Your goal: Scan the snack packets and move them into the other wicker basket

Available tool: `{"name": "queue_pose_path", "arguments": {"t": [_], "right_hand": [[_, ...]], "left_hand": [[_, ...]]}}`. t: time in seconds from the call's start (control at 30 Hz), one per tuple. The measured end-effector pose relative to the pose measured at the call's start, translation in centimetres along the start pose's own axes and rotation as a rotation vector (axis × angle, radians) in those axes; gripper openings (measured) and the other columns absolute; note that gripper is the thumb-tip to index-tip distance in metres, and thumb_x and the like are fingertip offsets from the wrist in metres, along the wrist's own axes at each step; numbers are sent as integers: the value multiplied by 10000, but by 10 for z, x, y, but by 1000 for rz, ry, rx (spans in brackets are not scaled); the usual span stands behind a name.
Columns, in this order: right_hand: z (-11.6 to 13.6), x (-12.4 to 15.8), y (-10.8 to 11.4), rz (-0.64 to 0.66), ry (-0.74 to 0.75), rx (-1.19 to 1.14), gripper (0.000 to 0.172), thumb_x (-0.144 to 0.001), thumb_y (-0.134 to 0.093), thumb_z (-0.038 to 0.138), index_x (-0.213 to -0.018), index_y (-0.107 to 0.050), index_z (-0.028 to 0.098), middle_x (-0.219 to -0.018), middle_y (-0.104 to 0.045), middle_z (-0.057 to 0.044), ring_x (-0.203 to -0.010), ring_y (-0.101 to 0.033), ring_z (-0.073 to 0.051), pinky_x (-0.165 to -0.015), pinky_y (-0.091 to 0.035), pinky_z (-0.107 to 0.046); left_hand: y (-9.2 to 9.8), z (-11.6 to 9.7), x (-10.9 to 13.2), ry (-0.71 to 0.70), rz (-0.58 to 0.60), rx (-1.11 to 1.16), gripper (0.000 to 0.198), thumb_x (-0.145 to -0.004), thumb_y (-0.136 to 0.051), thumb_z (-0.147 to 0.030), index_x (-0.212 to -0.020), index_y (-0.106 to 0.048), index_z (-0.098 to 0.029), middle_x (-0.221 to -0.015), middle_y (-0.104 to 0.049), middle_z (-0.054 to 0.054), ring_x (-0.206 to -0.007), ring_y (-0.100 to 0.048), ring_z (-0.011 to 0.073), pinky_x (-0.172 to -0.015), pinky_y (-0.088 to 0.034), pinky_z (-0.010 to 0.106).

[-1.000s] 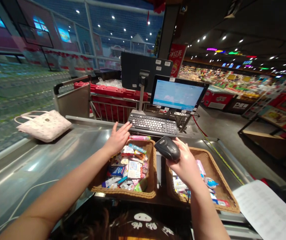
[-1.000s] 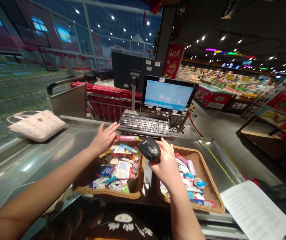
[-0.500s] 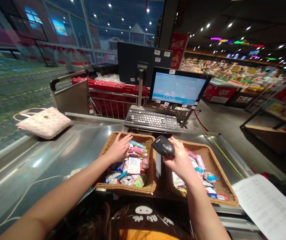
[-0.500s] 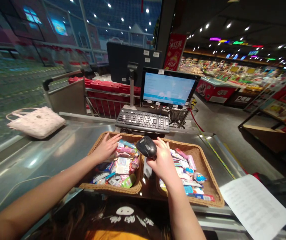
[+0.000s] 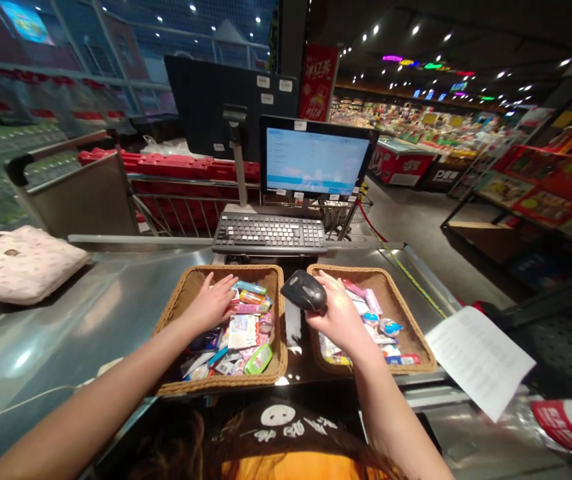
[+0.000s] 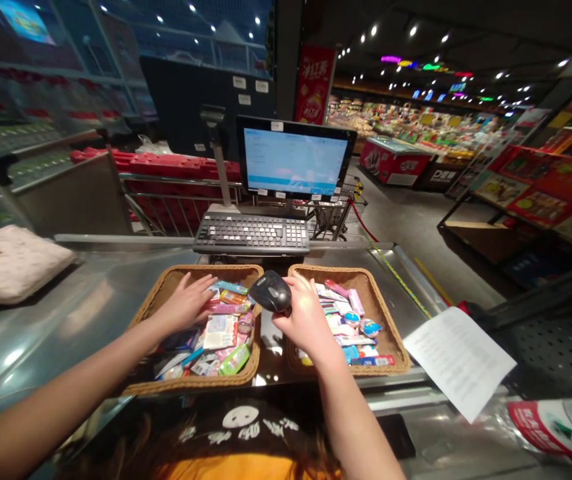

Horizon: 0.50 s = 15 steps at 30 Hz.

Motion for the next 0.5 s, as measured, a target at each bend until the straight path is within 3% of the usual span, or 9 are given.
{"name": "queue_pose_path", "arguments": {"t": [0.13, 0.3, 0.4, 0.5], "right_hand": [[-20, 12, 17, -75, -50, 39, 463, -690, -614, 152, -1147, -626, 222, -1251, -649, -107, -1371, -463, -361, -1135, -303, -648], [-54, 30, 51, -233, -131, 73, 503, -699, -626, 175, -1200, -594, 205, -1270, -641, -122, -1359, -478, -349, -1127, -357, -605], [-74, 42, 72, -309, -162, 121, 524, -710, -640, 214, -1229, -575, 188, -1288, -633, -139, -1358, -480, -340, -1155, -333, -583], [-91, 53, 89, -380, -221, 160, 531, -725, -641, 256, -1243, -568, 162, -1302, -622, -160, -1355, -482, -352, -1135, -356, -591]], "left_hand": [[21, -29, -37, -59, -93, 27, 231, -893, -622, -383, -950, -665, -163, -1477, -486, 201, -1393, -434, 340, -1168, -194, 645], [36, -84, -102, -146, -216, 50, 317, -892, -636, -400, -1112, -653, -172, -1559, -369, 189, -1473, -295, 344, -1185, -157, 639], [28, -124, -145, -266, -198, 102, 281, -908, -609, -392, -1076, -671, -174, -1576, -345, 169, -1491, -253, 332, -1199, -124, 633], [8, -163, -188, -358, -121, 149, 234, -935, -553, -332, -905, -714, -164, -1545, -408, 154, -1481, -282, 318, -1203, -80, 637]]}}
Point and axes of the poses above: each hand's wrist, its own x-axis away from the middle knuckle, its own y-axis out of the back of the hand, z = x × y, the point moved 2 cm from there along -x, towards the middle knuckle
